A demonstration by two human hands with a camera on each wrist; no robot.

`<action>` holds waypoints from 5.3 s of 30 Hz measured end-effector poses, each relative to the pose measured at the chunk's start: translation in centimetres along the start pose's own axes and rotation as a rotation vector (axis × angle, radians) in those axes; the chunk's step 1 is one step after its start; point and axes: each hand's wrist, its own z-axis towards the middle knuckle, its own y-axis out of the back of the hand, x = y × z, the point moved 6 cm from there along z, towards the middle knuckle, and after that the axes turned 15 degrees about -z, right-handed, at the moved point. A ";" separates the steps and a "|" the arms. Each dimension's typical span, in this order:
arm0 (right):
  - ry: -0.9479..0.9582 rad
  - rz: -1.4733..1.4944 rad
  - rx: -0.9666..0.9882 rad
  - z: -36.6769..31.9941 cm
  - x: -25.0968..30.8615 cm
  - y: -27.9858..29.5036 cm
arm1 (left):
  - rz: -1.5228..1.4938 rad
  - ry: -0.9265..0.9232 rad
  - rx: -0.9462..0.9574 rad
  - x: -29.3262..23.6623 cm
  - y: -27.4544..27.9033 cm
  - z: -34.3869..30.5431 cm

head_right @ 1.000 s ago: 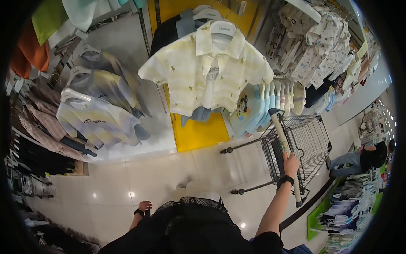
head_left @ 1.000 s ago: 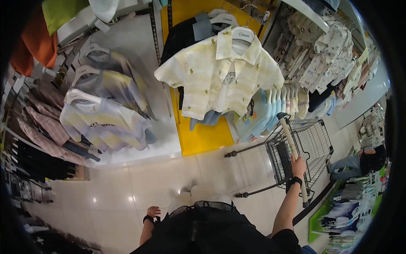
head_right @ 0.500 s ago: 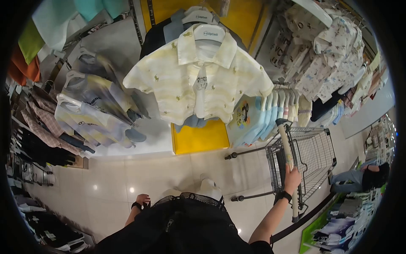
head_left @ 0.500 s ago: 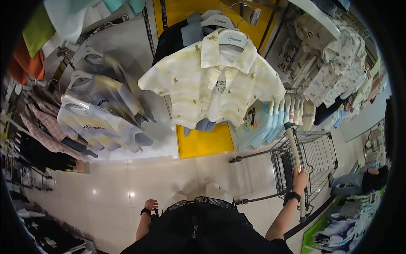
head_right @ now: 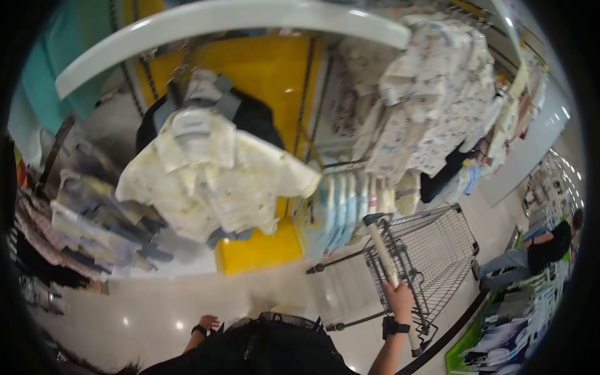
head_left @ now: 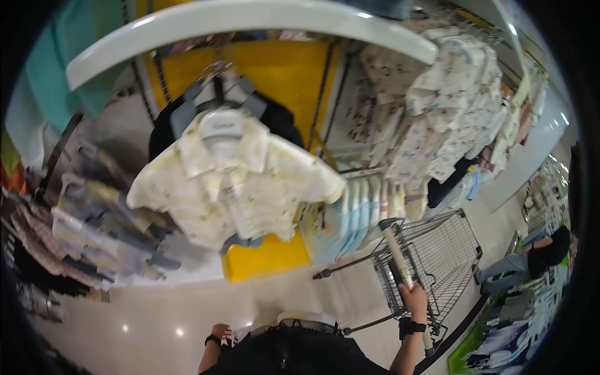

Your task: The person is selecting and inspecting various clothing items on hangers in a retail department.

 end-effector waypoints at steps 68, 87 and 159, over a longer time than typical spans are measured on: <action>0.158 0.380 0.012 40.0 22.2 -13.3 | -0.286 0.075 -0.466 3.6 -2.1 -12.9; 0.193 0.136 -0.198 31.8 21.4 -1.7 | -0.281 0.076 -0.448 4.5 -1.7 -11.2; 1.021 0.642 -0.942 -20.8 29.1 55.2 | -0.197 -1.059 -0.071 -19.4 2.6 -28.4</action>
